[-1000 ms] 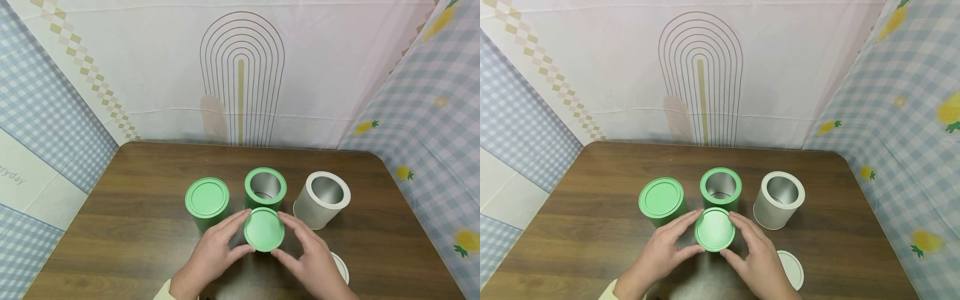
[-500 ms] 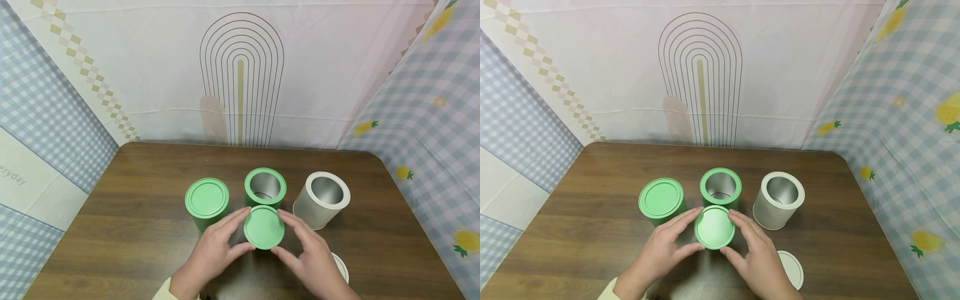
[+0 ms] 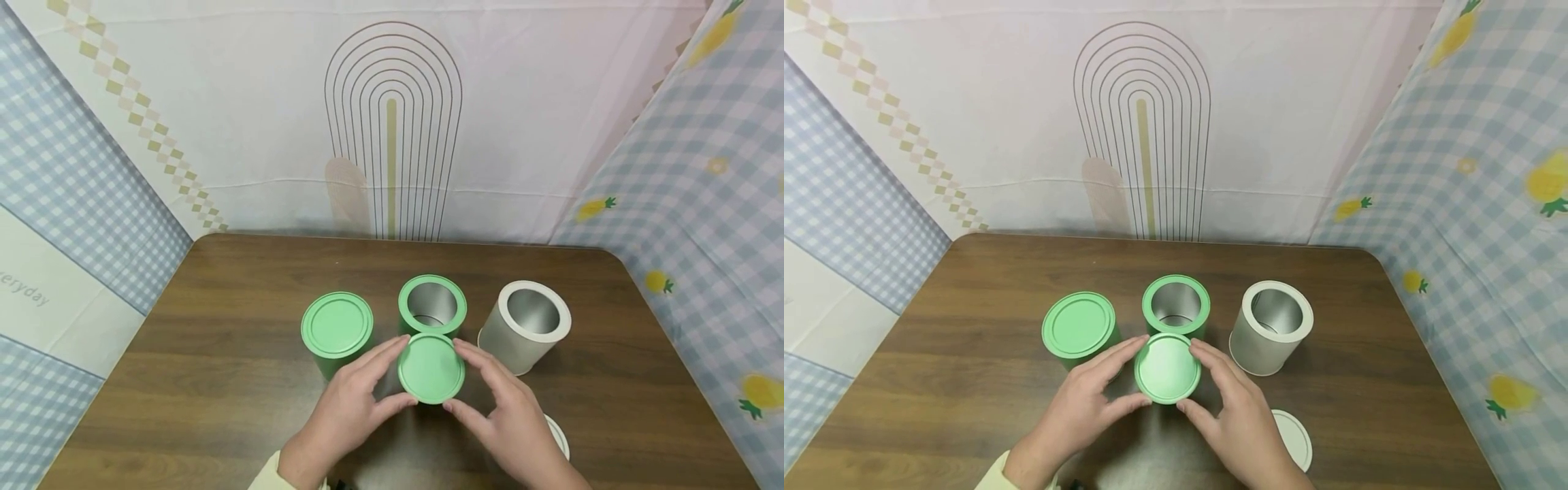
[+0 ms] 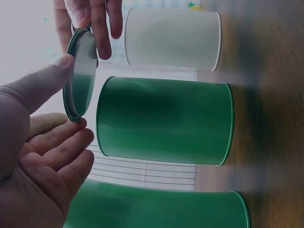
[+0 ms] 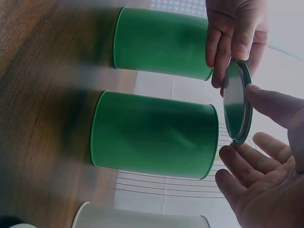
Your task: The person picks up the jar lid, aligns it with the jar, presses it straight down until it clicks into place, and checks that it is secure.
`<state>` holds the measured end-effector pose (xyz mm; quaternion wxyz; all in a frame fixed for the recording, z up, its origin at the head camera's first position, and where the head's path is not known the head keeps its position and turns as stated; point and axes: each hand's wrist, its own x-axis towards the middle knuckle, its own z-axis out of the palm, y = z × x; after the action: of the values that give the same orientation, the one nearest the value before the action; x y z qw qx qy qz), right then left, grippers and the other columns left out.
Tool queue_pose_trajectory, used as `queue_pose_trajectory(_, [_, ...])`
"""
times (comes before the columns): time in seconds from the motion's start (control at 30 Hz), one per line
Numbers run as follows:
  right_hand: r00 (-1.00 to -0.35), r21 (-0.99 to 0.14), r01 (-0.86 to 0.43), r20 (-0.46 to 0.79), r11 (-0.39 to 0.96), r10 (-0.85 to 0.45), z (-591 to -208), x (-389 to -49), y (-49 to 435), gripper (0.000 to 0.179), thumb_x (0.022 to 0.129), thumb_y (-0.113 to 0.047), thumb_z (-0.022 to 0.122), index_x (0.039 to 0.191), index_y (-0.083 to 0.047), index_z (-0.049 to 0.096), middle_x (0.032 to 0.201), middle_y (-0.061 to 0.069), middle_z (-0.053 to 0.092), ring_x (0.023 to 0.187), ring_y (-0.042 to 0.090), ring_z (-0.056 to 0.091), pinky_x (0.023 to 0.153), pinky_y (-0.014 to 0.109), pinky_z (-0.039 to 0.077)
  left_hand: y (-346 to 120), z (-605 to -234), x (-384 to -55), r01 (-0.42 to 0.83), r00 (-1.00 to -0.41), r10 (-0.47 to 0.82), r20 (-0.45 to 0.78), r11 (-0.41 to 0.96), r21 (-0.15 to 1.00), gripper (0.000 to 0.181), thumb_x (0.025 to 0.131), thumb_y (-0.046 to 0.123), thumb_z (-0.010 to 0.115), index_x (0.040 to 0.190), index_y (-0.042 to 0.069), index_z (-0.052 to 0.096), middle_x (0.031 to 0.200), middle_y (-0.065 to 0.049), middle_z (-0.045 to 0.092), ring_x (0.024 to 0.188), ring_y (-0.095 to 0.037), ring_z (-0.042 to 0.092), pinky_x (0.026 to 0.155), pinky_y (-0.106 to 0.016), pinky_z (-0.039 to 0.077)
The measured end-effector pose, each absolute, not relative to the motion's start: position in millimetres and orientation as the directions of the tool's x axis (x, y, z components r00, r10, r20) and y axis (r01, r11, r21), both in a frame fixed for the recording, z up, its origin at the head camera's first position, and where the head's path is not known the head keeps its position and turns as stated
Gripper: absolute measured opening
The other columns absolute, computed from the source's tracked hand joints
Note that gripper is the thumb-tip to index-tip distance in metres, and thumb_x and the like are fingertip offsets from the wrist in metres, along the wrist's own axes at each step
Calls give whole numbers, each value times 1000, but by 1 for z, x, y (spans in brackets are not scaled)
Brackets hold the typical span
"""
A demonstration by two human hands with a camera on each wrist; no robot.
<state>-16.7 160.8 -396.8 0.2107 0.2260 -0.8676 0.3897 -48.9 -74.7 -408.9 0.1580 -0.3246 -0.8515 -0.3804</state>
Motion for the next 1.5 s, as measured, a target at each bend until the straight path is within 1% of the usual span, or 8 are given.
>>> queue_pose_trajectory(0.1, [-820, -593, -546, 523, 592, -232, -395, -17, 161, 79, 69, -6, 91, 140, -10, 57, 139, 6, 61, 128, 14, 57, 108, 12, 34, -74, -408, -50, 675, -738, 435, 516, 503, 540, 77, 74, 26, 89, 140, 4, 57, 138, -8, 62, 124, -21, 62, 98, -34, 53])
queue_pose_trajectory(0.2, [-828, -604, -538, 510, 589, -233, -394, -18, 162, 78, 70, -6, 90, 140, -9, 56, 139, 6, 60, 129, 13, 55, 109, 12, 34, -73, -407, -51, 682, -730, 437, 525, 503, 531, 77, 74, 26, 89, 140, 4, 57, 138, -8, 62, 123, -21, 62, 98, -35, 53])
queue_pose_trajectory(0.4, [-806, -580, -561, 546, 590, -229, -395, -21, 162, 79, 67, -5, 91, 139, -10, 58, 138, 4, 62, 126, 16, 58, 107, 11, 35, -73, -406, -53, 694, -719, 438, 539, 496, 522, 78, 74, 24, 89, 141, 3, 55, 139, -8, 61, 123, -23, 62, 98, -37, 53])
queue_pose_trajectory(0.77, [-808, -582, -557, 544, 593, -226, -394, -26, 162, 79, 67, -5, 91, 138, -10, 59, 136, 6, 63, 125, 17, 59, 108, 11, 34, -71, -405, -56, 694, -719, 433, 543, 490, 528, 77, 75, 22, 89, 141, 3, 55, 139, -10, 61, 123, -23, 62, 99, -37, 53])
queue_pose_trajectory(1.17, [-829, -594, -528, 515, 607, -216, -393, -28, 162, 78, 67, -5, 91, 138, -10, 59, 139, 1, 61, 127, 18, 58, 108, 10, 33, -71, -405, -58, 691, -721, 430, 543, 502, 520, 78, 75, 23, 89, 141, 1, 55, 139, -10, 61, 124, -24, 61, 99, -37, 53])
queue_pose_trajectory(1.5, [-821, -586, -535, 529, 609, -213, -392, -31, 161, 77, 68, -4, 91, 138, -10, 59, 138, 1, 61, 127, 17, 58, 108, 11, 33, -69, -403, -60, 693, -718, 420, 555, 505, 514, 77, 75, 23, 89, 140, 1, 56, 139, -10, 61, 125, -24, 60, 100, -36, 52])
